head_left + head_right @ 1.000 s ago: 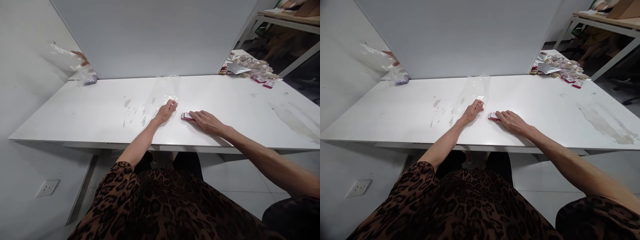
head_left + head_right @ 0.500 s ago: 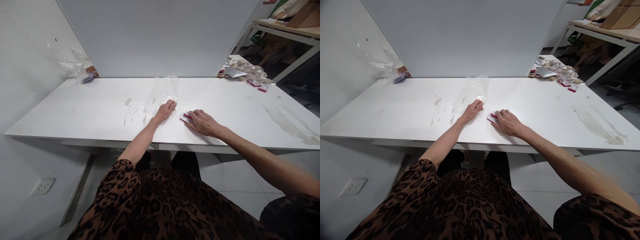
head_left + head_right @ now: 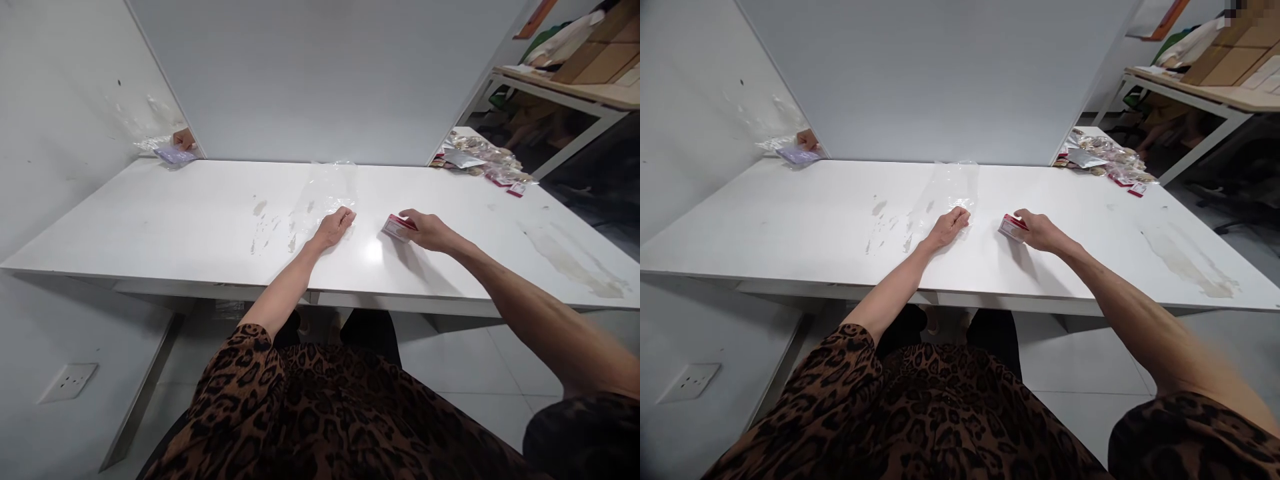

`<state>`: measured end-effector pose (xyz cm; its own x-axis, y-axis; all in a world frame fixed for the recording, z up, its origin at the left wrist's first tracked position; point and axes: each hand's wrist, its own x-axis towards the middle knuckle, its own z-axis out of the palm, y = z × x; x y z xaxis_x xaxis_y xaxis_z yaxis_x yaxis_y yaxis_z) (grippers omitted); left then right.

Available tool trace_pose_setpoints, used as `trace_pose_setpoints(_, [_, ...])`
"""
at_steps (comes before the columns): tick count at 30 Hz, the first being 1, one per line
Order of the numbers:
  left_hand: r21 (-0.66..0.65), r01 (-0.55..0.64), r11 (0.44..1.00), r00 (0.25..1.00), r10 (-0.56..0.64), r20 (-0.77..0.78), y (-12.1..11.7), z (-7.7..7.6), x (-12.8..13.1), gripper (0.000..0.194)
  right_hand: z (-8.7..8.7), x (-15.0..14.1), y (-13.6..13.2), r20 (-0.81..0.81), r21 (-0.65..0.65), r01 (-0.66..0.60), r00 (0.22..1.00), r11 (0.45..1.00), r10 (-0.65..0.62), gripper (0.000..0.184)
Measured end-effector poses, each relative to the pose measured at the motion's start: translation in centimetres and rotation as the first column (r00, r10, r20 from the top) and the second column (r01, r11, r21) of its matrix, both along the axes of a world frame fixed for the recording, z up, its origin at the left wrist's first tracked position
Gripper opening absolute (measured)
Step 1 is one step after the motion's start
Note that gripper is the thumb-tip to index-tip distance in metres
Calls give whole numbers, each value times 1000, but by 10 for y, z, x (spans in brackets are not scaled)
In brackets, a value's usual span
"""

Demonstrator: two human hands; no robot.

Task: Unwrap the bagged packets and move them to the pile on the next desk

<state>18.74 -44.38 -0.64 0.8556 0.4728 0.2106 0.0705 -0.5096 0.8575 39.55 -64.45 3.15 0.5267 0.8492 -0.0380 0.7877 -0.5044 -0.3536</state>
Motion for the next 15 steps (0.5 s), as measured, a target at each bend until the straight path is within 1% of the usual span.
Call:
trace_pose_setpoints(2, [6, -9, 1000, 1000, 9, -7, -1, 1, 0, 25, -2, 4, -10, 48, 38, 10, 999, 999, -12, 42])
trace_pose_setpoints(5, [23, -13, 1000, 1000, 14, -14, -2, 3, -1, 24, -2, 5, -23, 54, -7, 26, 998, 1000, -25, 27])
trace_pose_setpoints(7, [42, -17, 999, 1000, 18, -26, -2, 3, -3, 24, -2, 7, -33, -27, 10, 91, 996, 996, -91, 25])
trace_pose_setpoints(9, [58, -20, 998, 999, 23, -41, -2, 3, -4, 24, -2, 14, -45, -195, 102, 201, 964, 974, -179, 30])
trace_pose_setpoints(10, [63, -22, 998, 999, 24, -44, -3, 3, -4, 23, -3, 19, -52, -304, 154, 275, 927, 949, -219, 34])
trace_pose_setpoints(12, [69, -23, 997, 999, 26, -47, -4, 4, -4, 22, -6, 35, -66, -512, 222, 436, 813, 872, -276, 38])
trace_pose_setpoints(13, [73, -24, 997, 998, 27, -50, -5, 4, -3, 22, -7, 46, -72, -587, 234, 514, 751, 825, -302, 37])
trace_pose_setpoints(15, [90, -28, 996, 997, 34, -70, -6, 5, -2, 22, -10, 73, -77, -662, 222, 641, 652, 735, -369, 31])
